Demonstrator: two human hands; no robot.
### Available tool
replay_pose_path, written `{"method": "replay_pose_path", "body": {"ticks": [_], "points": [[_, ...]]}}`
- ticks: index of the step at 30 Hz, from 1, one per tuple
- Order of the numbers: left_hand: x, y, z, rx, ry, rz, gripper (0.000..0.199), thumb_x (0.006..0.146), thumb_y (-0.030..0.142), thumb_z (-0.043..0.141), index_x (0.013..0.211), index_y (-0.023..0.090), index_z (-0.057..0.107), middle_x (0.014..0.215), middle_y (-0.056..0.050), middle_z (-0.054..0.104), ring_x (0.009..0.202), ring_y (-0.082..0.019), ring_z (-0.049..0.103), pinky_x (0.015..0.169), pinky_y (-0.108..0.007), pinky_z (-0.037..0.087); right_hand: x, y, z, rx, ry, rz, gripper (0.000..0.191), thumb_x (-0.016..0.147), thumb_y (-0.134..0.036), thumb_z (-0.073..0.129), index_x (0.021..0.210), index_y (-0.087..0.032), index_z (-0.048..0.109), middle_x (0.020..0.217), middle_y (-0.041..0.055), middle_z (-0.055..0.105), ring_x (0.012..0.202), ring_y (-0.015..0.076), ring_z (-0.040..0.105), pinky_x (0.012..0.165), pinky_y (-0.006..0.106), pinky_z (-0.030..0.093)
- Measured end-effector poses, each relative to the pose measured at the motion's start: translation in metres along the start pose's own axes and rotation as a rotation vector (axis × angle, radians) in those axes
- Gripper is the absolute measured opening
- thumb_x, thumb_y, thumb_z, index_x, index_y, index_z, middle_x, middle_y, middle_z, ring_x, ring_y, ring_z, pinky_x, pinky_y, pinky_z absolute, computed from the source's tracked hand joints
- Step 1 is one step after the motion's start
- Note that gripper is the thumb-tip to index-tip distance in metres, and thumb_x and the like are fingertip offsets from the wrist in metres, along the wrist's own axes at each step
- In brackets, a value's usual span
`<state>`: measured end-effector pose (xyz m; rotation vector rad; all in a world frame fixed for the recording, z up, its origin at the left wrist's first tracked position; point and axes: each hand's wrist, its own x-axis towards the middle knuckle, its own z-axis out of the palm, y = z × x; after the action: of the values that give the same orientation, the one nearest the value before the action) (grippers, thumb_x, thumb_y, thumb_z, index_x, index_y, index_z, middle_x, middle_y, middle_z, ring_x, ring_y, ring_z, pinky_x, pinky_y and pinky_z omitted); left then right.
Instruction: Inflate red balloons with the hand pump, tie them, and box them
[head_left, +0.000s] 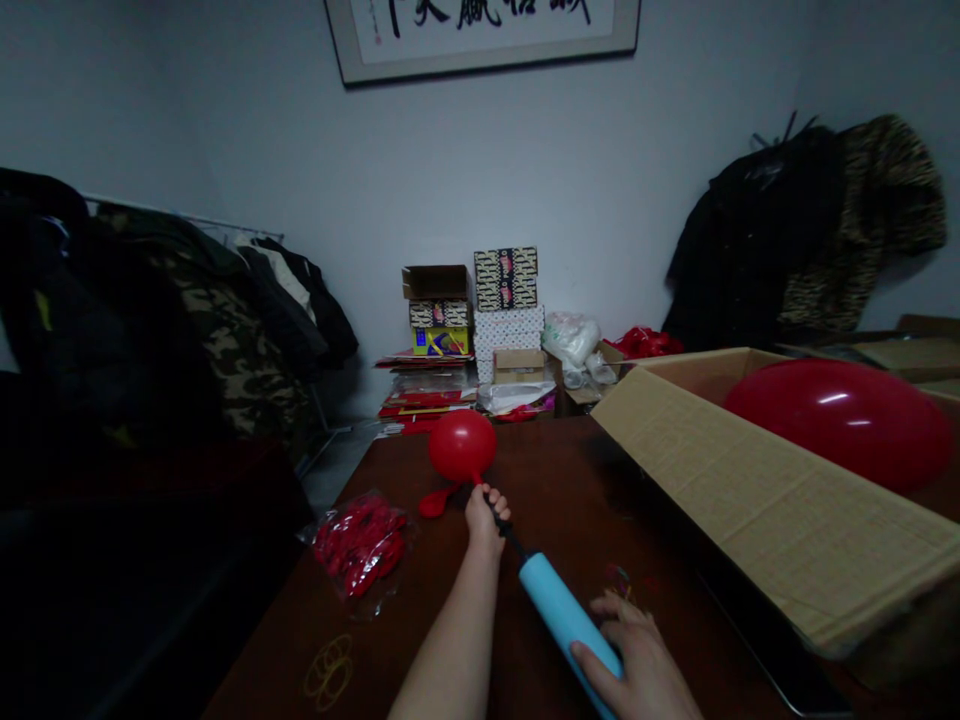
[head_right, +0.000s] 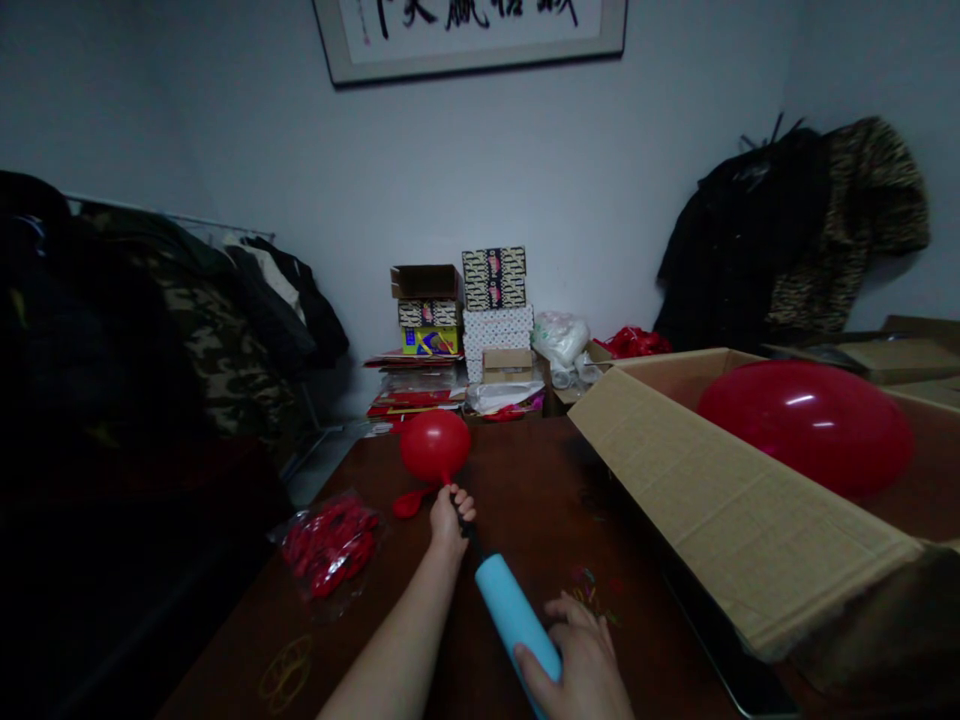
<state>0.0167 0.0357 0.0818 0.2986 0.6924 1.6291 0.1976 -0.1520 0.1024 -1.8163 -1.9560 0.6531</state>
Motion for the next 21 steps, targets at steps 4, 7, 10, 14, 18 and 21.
{"method": "replay_pose_path", "body": {"ticks": [4,7,10,14,18,21], "points": [[-0.008,-0.009,-0.007,0.019,0.012,-0.048,0.016,0.076,0.027,0.051,0.068,0.02,0.037,0.05,0.008,0.033,0.034,-0.004,0.03,0.034,-0.016,0.017,0.024,-0.018,0.001,-0.002,0.055,0.019,0.044,0.077,-0.054,0.042,0.076,-0.019,0.068,0.118,0.0083,0.058,0.119,0.0256,0.045,0.103,0.038,0.026],[-0.011,-0.008,-0.015,0.058,0.031,-0.064,0.017,0.076,0.027,0.05,0.068,0.021,0.037,0.049,0.008,0.034,0.035,-0.005,0.032,0.035,-0.016,0.021,0.035,-0.021,0.009,-0.006,0.038,0.027,0.045,0.077,-0.055,0.041,0.076,-0.019,0.068,0.115,0.0081,0.059,0.114,0.0261,0.048,0.102,0.04,0.026],[-0.012,-0.008,-0.022,0.124,0.041,-0.06,0.018,0.077,0.03,0.05,0.069,0.021,0.037,0.049,0.008,0.037,0.035,-0.006,0.034,0.036,-0.017,0.026,0.033,-0.021,0.019,-0.009,-0.009,0.02,0.047,0.077,-0.057,0.038,0.08,-0.02,0.067,0.107,0.0064,0.062,0.108,0.0248,0.052,0.101,0.042,0.028],[-0.014,-0.018,-0.032,0.226,0.012,-0.087,0.021,0.077,0.036,0.051,0.07,0.022,0.037,0.049,0.008,0.038,0.034,-0.006,0.034,0.035,-0.017,0.023,0.023,-0.019,0.034,-0.033,-0.066,0.046,0.059,0.067,-0.062,0.05,0.103,-0.016,0.06,0.111,0.0119,0.06,0.111,0.0299,0.05,0.103,0.051,0.023],[-0.016,-0.035,-0.045,0.28,0.067,-0.15,0.022,0.079,0.037,0.048,0.069,0.022,0.035,0.048,0.008,0.038,0.033,-0.006,0.032,0.034,-0.017,0.019,0.012,-0.014,0.043,-0.065,-0.145,0.081,0.06,0.071,-0.055,0.047,0.11,-0.01,0.056,0.125,0.0194,0.052,0.125,0.0322,0.039,0.106,0.052,0.018],[-0.016,-0.042,-0.054,0.281,0.092,-0.171,0.023,0.08,0.038,0.048,0.069,0.022,0.035,0.047,0.008,0.037,0.032,-0.006,0.031,0.034,-0.017,0.017,0.003,-0.006,0.048,-0.086,-0.196,0.092,0.06,0.071,-0.054,0.046,0.109,-0.009,0.058,0.126,0.0209,0.052,0.125,0.0327,0.039,0.106,0.052,0.019]]}}
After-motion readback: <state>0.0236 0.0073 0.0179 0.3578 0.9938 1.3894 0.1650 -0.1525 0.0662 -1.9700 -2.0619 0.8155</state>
